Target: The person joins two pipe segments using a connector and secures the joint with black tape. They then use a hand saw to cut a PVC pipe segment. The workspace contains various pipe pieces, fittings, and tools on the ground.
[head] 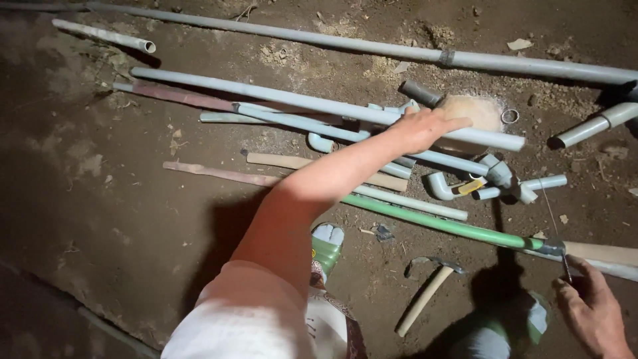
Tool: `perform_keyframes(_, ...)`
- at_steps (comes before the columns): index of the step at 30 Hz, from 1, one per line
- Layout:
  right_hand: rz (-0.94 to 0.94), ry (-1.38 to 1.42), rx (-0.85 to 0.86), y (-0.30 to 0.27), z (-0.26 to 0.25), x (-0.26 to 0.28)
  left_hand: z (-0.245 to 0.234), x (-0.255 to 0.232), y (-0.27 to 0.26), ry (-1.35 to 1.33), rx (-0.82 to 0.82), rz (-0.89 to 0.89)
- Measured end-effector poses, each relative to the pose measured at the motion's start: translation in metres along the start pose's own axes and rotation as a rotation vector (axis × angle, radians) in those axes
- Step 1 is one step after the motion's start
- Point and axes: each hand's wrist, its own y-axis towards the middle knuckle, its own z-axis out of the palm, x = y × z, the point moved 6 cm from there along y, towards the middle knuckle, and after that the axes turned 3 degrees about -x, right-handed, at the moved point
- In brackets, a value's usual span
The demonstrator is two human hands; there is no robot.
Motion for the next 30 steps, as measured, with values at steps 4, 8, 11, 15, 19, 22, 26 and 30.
perform_keyframes(4, 0.057, 0.0, 0.01, -0.005, 0.001, 0.02, -0.003, 0.013, -0.004, -0.131, 0.031, -0.137)
perform_keyframes(8, -0.022, -0.094, -0.01, -0.005, -0.012, 0.026, 0.03, 0.045, 0.019, -0.262, -0.394, 0.006)
perform_keyframes(11, -0.026, 0.034, 0.013, -0.004, -0.014, 0.028, 0.006, 0.014, 0.011, 0.125, -0.235, 0.017)
perform_keyframes(15, -0.011, 0.102, 0.02, -0.006, -0.019, 0.028, 0.012, 0.006, 0.012, 0.168, -0.25, -0.004)
perform_keyframes(19, 0.027, 0.068, 0.025, -0.006, -0.019, 0.027, 0.026, -0.002, 0.032, 0.232, -0.15, 0.054)
perform_keyframes(22, 0.067, 0.05, 0.005, -0.007, -0.021, 0.032, 0.036, 0.004, 0.043, 0.252, -0.139, 0.049)
perform_keyframes(26, -0.071, 0.218, 0.016, -0.011, -0.016, 0.037, 0.007, 0.008, 0.016, 0.199, -0.216, 0.021)
perform_keyframes(30, -0.052, 0.177, 0.05, -0.019, -0.012, 0.02, -0.009, 0.041, -0.009, 0.172, -0.131, -0.124)
